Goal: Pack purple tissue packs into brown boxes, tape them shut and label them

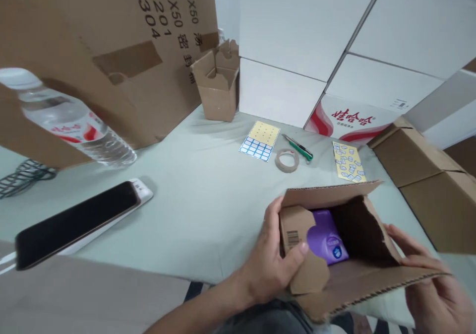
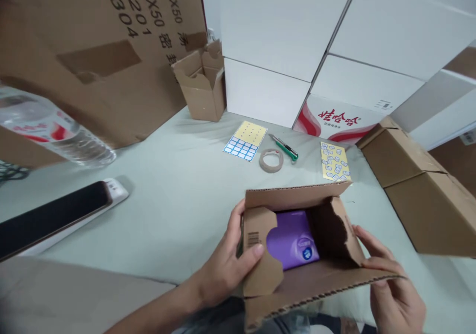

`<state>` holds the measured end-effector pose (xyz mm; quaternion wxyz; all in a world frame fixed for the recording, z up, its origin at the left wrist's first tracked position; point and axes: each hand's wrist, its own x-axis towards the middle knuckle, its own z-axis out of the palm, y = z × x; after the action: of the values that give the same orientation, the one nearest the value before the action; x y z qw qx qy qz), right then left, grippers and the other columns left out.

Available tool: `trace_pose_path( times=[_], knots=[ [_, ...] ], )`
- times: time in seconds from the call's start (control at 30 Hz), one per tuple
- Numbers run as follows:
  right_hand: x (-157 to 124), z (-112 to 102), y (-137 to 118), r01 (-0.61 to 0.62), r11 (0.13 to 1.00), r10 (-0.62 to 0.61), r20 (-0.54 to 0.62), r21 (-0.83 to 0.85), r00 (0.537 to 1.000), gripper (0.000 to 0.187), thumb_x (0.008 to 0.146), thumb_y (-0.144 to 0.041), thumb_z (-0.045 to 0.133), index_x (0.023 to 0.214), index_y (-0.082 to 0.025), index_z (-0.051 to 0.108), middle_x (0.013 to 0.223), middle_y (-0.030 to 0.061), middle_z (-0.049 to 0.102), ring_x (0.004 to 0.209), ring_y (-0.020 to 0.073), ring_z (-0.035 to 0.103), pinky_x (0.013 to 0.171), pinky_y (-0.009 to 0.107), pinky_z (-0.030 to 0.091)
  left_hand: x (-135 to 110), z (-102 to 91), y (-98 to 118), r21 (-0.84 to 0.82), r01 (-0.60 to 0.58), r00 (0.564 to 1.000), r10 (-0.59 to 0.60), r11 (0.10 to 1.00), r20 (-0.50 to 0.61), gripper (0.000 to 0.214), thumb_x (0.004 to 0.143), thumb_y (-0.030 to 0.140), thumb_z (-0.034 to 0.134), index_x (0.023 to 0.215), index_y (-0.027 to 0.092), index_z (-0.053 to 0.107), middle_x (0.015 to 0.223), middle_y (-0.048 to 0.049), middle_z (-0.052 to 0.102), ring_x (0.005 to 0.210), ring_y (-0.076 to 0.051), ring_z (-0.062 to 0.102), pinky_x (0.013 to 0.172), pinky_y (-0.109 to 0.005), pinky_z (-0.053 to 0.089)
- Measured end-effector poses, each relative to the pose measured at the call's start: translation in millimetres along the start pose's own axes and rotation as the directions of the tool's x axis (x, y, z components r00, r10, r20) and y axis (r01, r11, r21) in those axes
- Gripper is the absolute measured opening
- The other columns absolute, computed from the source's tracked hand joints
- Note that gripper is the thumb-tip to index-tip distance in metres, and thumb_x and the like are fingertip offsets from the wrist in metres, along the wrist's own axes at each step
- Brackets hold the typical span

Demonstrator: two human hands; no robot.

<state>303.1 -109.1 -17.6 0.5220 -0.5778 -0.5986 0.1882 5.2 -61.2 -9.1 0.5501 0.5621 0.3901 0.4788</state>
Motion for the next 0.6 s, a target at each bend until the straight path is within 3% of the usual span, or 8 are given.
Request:
trace_pose_path(
  times=[0.07,0.13,0.2,0.27,0.33,0.4,0.53,0.6],
  knots=[
    [-1,-6,3,0.075,0.997,-0.073,0.076,-0.020,0.994,0.017,0.091,-0.036,0.059,0.097,-0.023,0.067,0.135,0.0121,0.058,0.128,0.0397,0.049,0.096,0.054,0.043,12,-1.5,7,-0.104,0.085,0.996,-0.084,0.991,0.007,0.074,0.087,0.032,0.056,0.148,0.019,0.015,0.145,-0.0158,0.044,0.127,-0.030,0.049,0.107,-0.045,0.039],
    [2,-13,10,0.135,0.990,-0.125,0.190,-0.044,0.974,0.029,0.092,-0.044,0.056,0.108,-0.024,0.071,0.139,0.0121,0.055,0.132,0.0412,0.044,0.100,0.057,0.039,24,-6.2,9,-0.218,0.133,0.991,-0.136,0.967,0.003,0.063,0.085,0.027,0.054,0.142,0.021,0.027,0.134,-0.0125,0.052,0.118,-0.028,0.054,0.098,-0.041,0.045],
    [8,-17,16,0.193,0.981,-0.175,0.276,-0.037,0.945,0.042,0.094,-0.054,0.045,0.112,-0.026,0.072,0.141,0.0104,0.053,0.137,0.0420,0.036,0.107,0.061,0.030,31,-11.3,8,-0.271,0.122,0.992,-0.129,0.955,-0.007,0.048,0.083,0.023,0.056,0.129,0.024,0.044,0.129,-0.0085,0.055,0.115,-0.026,0.054,0.093,-0.037,0.045],
    [11,-16,17,0.214,0.977,-0.206,0.301,0.007,0.931,0.046,0.094,-0.059,0.043,0.107,-0.027,0.074,0.142,0.0093,0.051,0.139,0.0425,0.031,0.110,0.063,0.026,32,-13.9,5,-0.231,0.051,0.998,-0.058,0.972,-0.023,0.023,0.081,0.020,0.057,0.104,0.024,0.058,0.128,-0.0058,0.054,0.117,-0.025,0.051,0.091,-0.033,0.043],
    [12,-11,13,0.186,0.980,-0.197,0.292,0.067,0.936,0.040,0.090,-0.059,0.052,0.101,-0.027,0.073,0.142,0.0096,0.050,0.138,0.0425,0.033,0.108,0.062,0.030,27,-13.2,1,-0.157,-0.028,0.999,0.021,0.987,-0.042,0.006,0.083,0.018,0.056,0.079,0.021,0.060,0.127,-0.0045,0.052,0.119,-0.024,0.048,0.090,-0.031,0.041],
    [8,-4,8,0.132,0.985,-0.158,0.264,0.112,0.952,0.029,0.090,-0.052,0.058,0.095,-0.027,0.072,0.138,0.0093,0.051,0.136,0.0398,0.038,0.107,0.058,0.035,21,-10.6,-3,-0.097,-0.077,0.996,0.071,0.992,-0.061,0.016,0.085,0.018,0.053,0.069,0.020,0.057,0.126,-0.0039,0.051,0.118,-0.024,0.048,0.089,-0.030,0.040],
    [-5,5,8,0.063,0.983,-0.080,0.096,0.172,0.992,0.014,0.090,-0.029,0.061,0.080,-0.031,0.071,0.123,0.0047,0.057,0.131,0.0317,0.045,0.103,0.046,0.043,7,-5.8,-7,-0.001,-0.177,0.982,0.177,0.984,-0.063,0.018,0.089,0.028,0.050,0.074,0.022,0.058,0.127,-0.0032,0.050,0.117,-0.024,0.047,0.089,-0.031,0.041],
    [-10,6,13,-0.004,0.979,-0.004,0.040,0.204,0.999,0.017,0.092,-0.031,0.056,0.097,-0.036,0.071,0.127,0.0049,0.058,0.126,0.0308,0.052,0.094,0.044,0.050,1,-4.6,-6,0.062,-0.245,0.968,0.247,0.968,-0.042,0.023,0.091,0.037,0.047,0.076,0.023,0.058,0.126,-0.0043,0.049,0.117,-0.024,0.047,0.092,-0.033,0.043]
  ],
)
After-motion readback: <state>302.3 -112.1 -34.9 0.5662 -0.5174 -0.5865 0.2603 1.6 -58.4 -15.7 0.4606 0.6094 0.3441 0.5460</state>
